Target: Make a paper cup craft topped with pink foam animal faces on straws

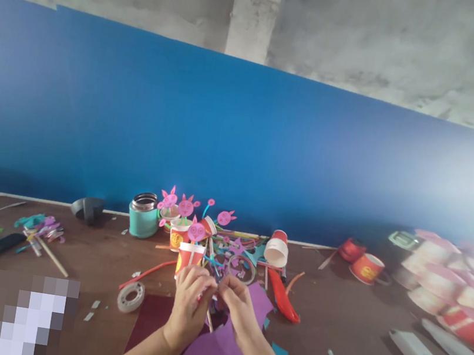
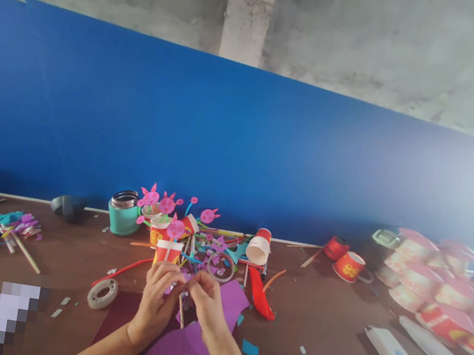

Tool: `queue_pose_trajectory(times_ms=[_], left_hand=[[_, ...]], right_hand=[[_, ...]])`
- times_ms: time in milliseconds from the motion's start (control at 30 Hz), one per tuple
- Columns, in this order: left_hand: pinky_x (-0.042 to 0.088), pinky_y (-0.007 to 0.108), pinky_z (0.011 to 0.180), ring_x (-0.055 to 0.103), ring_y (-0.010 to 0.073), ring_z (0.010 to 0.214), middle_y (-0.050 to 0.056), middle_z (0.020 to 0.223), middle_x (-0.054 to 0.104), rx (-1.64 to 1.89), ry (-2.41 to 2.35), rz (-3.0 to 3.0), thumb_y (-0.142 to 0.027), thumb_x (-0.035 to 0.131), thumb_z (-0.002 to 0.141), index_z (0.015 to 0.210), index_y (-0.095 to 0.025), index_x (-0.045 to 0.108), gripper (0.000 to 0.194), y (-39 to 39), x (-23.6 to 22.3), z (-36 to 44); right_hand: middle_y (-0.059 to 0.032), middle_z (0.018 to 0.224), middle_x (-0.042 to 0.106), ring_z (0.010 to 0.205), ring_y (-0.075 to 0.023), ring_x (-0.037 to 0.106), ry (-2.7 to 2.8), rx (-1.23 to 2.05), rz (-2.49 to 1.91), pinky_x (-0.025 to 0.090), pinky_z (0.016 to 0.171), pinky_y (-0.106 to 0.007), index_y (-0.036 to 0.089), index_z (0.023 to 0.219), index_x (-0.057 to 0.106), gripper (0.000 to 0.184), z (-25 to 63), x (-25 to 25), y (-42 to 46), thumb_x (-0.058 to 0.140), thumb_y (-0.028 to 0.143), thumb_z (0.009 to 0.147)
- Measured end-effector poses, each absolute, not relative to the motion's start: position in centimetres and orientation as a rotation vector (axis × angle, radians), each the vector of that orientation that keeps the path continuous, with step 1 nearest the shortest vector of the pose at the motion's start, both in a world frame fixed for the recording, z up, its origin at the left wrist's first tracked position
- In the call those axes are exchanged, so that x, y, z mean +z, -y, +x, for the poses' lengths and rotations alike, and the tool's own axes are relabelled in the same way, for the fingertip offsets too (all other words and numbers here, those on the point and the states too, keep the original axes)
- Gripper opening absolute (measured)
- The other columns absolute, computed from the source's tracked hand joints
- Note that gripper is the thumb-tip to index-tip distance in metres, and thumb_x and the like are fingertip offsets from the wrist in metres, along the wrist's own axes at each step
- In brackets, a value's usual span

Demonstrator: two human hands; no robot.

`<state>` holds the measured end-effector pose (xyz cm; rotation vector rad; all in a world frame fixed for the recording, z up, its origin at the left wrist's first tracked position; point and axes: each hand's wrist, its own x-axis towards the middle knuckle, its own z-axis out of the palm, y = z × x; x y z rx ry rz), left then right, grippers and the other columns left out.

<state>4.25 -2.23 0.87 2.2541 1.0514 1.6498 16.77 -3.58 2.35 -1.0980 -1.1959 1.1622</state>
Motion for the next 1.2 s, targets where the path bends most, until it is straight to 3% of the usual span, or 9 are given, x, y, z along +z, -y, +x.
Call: queue_pose_trajectory(times_ms=[100, 233, 400, 533, 667, 767, 900, 1067, 1200], left_hand=[[0.04, 0.033, 0.077, 0.052, 0.0183, 0.083, 0.003, 0.081, 0.056, 1.719, -1.04, 2.084, -0.016, 0.047, 0.086, 0.08, -0.021, 0.054, 0.011, 2.4, 1.1, 4.4], [0.041, 0.031, 0.077, 0.052, 0.0169, 0.082, 0.002, 0.083, 0.055, 1.789, -1.035, 1.884, -0.016, 0.046, 0.087, 0.082, -0.021, 0.051, 0.009, 2.3, 1.1, 4.5], [0.041, 0.031, 0.08, 0.052, 0.0175, 0.087, 0.003, 0.088, 0.056, 1.65, -1.021, 1.84, -0.019, 0.039, 0.091, 0.088, -0.022, 0.054, 0.015, 1.9, 0.5, 4.3], [0.042, 0.032, 0.079, 0.052, 0.0181, 0.086, 0.004, 0.089, 0.055, 1.589, -1.01, 1.849, -0.021, 0.037, 0.091, 0.088, -0.021, 0.055, 0.018, 1.8, 0.2, 4.3], [0.042, 0.034, 0.081, 0.052, 0.0192, 0.089, 0.005, 0.09, 0.055, 1.562, -0.99, 1.88, -0.023, 0.035, 0.091, 0.086, -0.021, 0.056, 0.021, 1.9, 0.4, 4.4], [0.042, 0.035, 0.082, 0.052, 0.0194, 0.089, 0.006, 0.089, 0.056, 1.536, -0.984, 1.916, -0.022, 0.033, 0.092, 0.086, -0.02, 0.056, 0.023, 2.0, 0.5, 4.4], [0.043, 0.036, 0.082, 0.052, 0.0195, 0.088, 0.007, 0.089, 0.057, 1.521, -0.997, 1.979, -0.023, 0.033, 0.092, 0.086, -0.02, 0.057, 0.025, 2.0, 0.7, 4.4], [0.045, 0.036, 0.079, 0.054, 0.0191, 0.086, 0.006, 0.087, 0.058, 1.525, -1.052, 1.998, -0.022, 0.033, 0.092, 0.081, -0.02, 0.058, 0.027, 2.3, 0.9, 4.7], [0.043, 0.038, 0.088, 0.051, 0.0197, 0.102, 0.007, 0.105, 0.056, 1.621, -1.128, 1.883, -0.022, 0.034, 0.092, 0.104, -0.021, 0.054, 0.023, 2.2, 0.0, 4.7]], right_hand=[[0.0054, 0.051, 0.04, 0.047, -0.0094, 0.034, 1.404, 0.884, -1.201, 0.025, 0.048, -0.022, 0.019, 0.059, 0.046, 0.021, 17.3, 2.8, 3.6, 0.052, 0.03, 0.075], [-0.0001, 0.058, 0.056, 0.061, -0.0163, 0.052, 1.643, 0.125, -1.496, 0.035, 0.066, -0.028, 0.019, 0.066, 0.057, 0.018, 19.8, 2.3, 2.8, 0.048, 0.024, 0.08], [-0.0088, 0.082, 0.065, 0.085, -0.0263, 0.058, 1.755, -0.223, -1.79, 0.037, 0.078, -0.038, 0.02, 0.081, 0.066, 0.02, 22.2, 0.4, 1.6, 0.048, 0.014, 0.078], [-0.011, 0.098, 0.062, 0.097, -0.0288, 0.054, 1.741, -0.175, -1.583, 0.039, 0.084, -0.043, 0.02, 0.096, 0.063, 0.025, 21.2, 0.7, 1.9, 0.051, 0.012, 0.075], [-0.0084, 0.098, 0.058, 0.098, -0.0226, 0.054, 1.713, 0.175, -1.208, 0.043, 0.087, -0.036, 0.021, 0.091, 0.059, 0.014, 19.2, 1.9, 2.8, 0.05, 0.017, 0.081], [-0.0086, 0.1, 0.056, 0.099, -0.0224, 0.054, 1.684, 0.248, -1.156, 0.043, 0.088, -0.037, 0.021, 0.089, 0.057, 0.01, 18.4, 2.1, 3.3, 0.052, 0.018, 0.081], [-0.0082, 0.098, 0.057, 0.095, -0.0229, 0.055, 1.718, 0.197, -1.179, 0.043, 0.085, -0.038, 0.02, 0.081, 0.057, 0.003, 18.3, 1.8, 3.3, 0.054, 0.02, 0.082], [-0.0074, 0.095, 0.059, 0.091, -0.0225, 0.055, 1.855, 0.063, -1.161, 0.042, 0.081, -0.038, 0.021, 0.078, 0.055, 0.009, 18.3, 2.3, 3.7, 0.05, 0.014, 0.083], [-0.0078, 0.096, 0.059, 0.091, -0.022, 0.054, 1.961, -0.043, -1.07, 0.04, 0.083, -0.039, 0.021, 0.084, 0.055, 0.013, 18.1, 2.9, 4.6, 0.046, 0.012, 0.084]])
